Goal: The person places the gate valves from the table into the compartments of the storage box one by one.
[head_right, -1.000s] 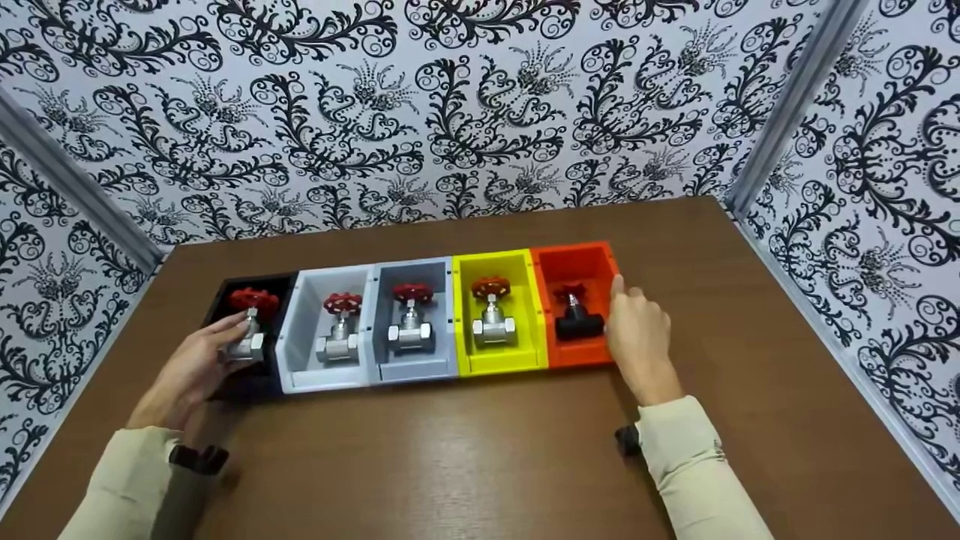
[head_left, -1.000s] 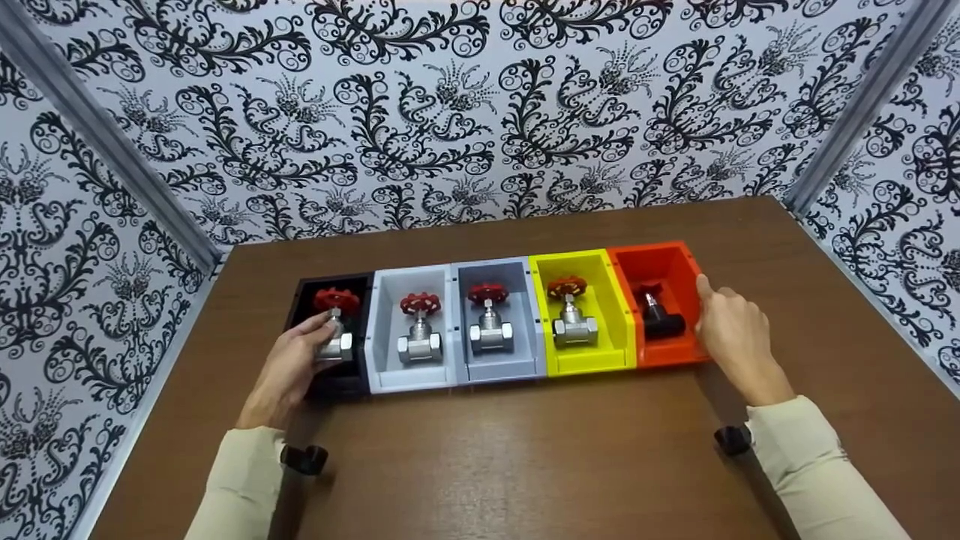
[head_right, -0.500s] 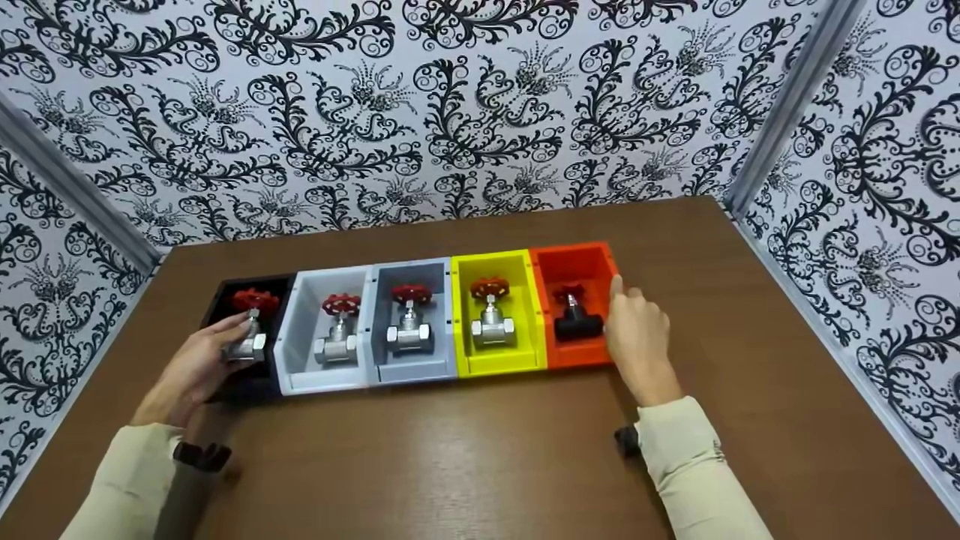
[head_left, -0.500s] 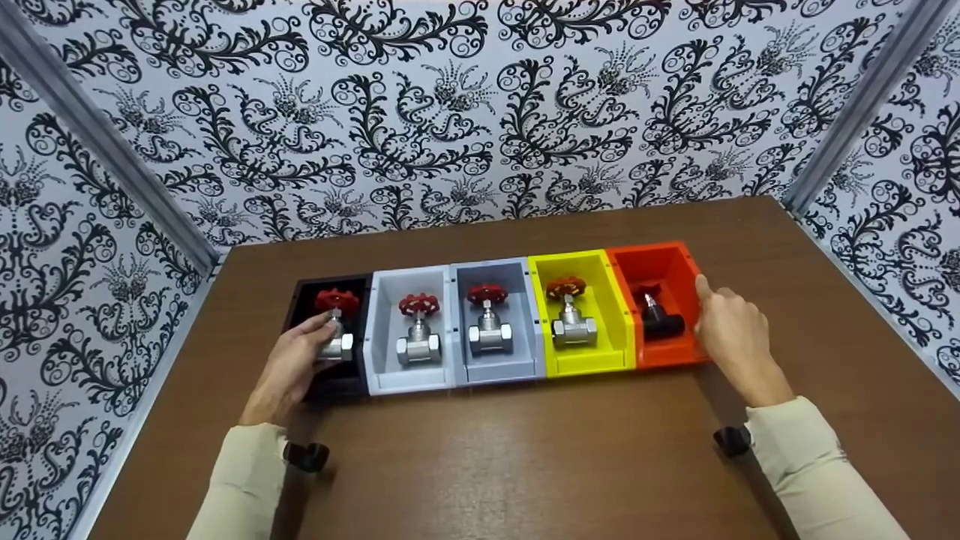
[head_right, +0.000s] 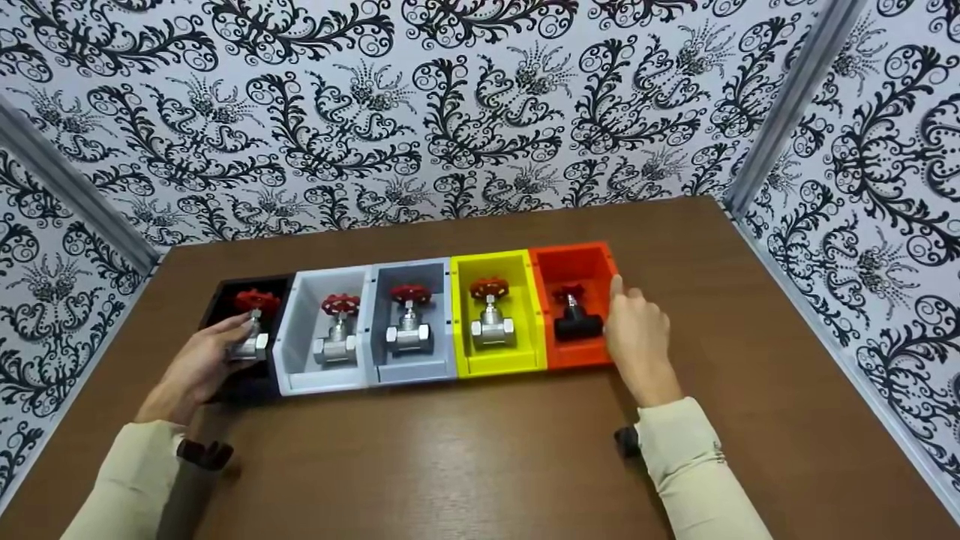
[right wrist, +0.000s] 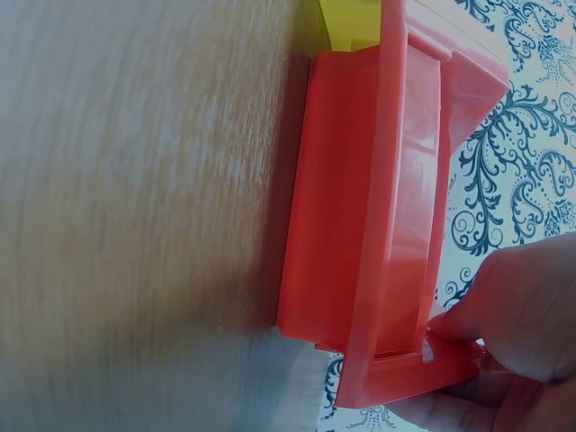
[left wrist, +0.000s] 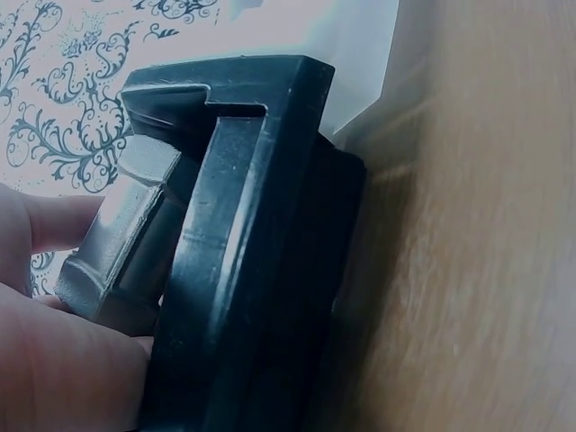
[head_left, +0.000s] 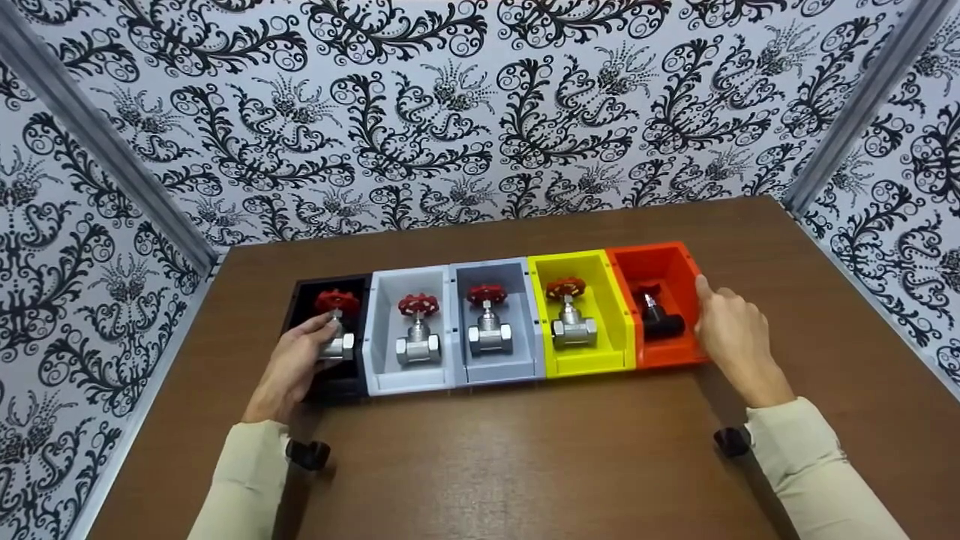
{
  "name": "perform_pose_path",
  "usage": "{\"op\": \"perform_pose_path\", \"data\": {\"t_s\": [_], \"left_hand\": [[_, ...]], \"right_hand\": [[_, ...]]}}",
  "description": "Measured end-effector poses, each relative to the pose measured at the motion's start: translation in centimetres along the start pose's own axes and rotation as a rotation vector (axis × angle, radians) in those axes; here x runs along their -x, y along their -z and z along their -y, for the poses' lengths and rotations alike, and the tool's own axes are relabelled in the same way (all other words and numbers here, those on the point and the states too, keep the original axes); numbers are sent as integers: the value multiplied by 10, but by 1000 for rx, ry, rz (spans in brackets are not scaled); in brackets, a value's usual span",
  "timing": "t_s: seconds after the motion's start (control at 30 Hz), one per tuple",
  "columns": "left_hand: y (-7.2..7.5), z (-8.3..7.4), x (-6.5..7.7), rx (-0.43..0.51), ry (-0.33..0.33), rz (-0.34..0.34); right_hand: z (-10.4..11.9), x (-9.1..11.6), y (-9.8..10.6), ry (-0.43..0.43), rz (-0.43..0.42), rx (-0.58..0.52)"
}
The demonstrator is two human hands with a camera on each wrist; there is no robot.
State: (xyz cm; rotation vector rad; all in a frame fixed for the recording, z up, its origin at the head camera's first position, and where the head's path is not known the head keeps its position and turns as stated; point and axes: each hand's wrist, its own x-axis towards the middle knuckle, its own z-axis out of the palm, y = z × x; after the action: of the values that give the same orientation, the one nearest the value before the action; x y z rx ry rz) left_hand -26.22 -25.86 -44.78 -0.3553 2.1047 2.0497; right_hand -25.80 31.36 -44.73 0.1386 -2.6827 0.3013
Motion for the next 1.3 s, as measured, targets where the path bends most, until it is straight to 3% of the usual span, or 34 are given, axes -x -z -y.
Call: {"op": "perform_pose_path", "data": {"t_s": [0.5,0.77,1.3], "left_hand": [[-2,3,-2,-41,-4,-5],[-3,4,-5,-21,-26,-24],[-4,4,-6,-49,-5,-25]], "right_hand": [[0,0,0,7,25,-5],[1,0,-2,30,-59,21],[1,-1,0,2,5,-1]]}}
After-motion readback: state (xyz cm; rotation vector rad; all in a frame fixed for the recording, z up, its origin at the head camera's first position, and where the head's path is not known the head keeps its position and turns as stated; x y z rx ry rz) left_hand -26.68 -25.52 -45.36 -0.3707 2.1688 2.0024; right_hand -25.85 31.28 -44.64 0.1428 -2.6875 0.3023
